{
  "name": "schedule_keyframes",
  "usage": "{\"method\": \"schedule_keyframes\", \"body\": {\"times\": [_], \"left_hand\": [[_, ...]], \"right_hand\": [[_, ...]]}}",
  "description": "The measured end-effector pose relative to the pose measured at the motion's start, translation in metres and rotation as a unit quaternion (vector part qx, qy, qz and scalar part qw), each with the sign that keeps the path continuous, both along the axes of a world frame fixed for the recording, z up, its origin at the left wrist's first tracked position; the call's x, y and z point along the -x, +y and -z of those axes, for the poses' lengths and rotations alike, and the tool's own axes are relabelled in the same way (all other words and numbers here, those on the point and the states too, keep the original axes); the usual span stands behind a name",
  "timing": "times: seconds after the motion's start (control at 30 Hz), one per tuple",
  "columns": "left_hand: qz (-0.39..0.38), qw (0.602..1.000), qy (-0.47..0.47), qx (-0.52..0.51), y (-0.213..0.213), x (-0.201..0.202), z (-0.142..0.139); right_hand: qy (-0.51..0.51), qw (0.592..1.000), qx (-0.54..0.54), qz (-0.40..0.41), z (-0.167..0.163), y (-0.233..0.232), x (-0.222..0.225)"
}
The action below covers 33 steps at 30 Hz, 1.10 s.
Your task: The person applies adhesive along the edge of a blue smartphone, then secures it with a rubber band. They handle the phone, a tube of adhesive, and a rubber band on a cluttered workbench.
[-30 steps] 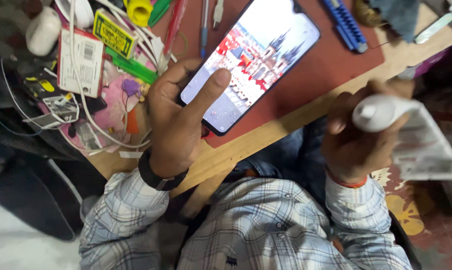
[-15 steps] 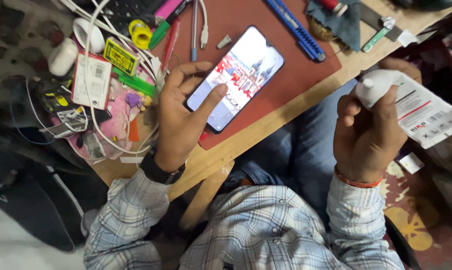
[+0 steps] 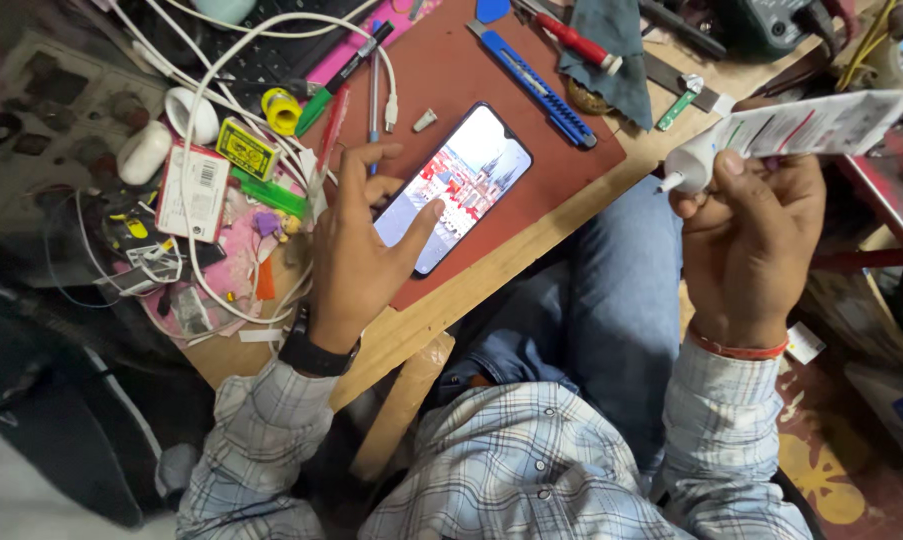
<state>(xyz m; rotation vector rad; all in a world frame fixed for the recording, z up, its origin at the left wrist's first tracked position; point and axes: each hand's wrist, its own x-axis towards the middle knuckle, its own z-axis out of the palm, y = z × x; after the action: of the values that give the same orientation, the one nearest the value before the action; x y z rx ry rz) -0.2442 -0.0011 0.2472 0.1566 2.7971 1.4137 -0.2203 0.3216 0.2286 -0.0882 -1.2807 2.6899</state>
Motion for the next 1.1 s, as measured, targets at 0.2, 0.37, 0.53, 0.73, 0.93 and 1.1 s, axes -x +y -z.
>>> {"method": "schedule_keyframes", "body": {"times": [0.2, 0.37, 0.53, 0.73, 0.93, 1.1], "left_hand": [[0.036, 0.987, 0.124, 0.101, 0.001, -0.005, -0.011], [0.040, 0.991, 0.105, 0.068, 0.005, -0.003, -0.013], [0.052, 0.991, 0.086, 0.084, 0.009, -0.002, -0.017], [0.072, 0.984, 0.130, 0.100, 0.008, 0.020, -0.026], [0.117, 0.957, 0.209, 0.162, 0.029, 0.061, -0.011], [0.133, 0.951, 0.223, 0.169, 0.037, 0.069, -0.013]], "right_hand": [[0.021, 1.000, 0.013, -0.016, -0.015, 0.001, 0.000], [0.020, 0.999, 0.025, -0.019, -0.013, 0.006, -0.005], [0.017, 0.999, 0.023, -0.015, -0.009, 0.015, -0.014], [0.012, 0.999, 0.044, -0.010, -0.008, 0.022, -0.022], [0.015, 0.995, 0.096, 0.007, 0.006, 0.027, -0.031], [0.034, 0.992, 0.123, 0.015, 0.022, 0.033, -0.045]]}}
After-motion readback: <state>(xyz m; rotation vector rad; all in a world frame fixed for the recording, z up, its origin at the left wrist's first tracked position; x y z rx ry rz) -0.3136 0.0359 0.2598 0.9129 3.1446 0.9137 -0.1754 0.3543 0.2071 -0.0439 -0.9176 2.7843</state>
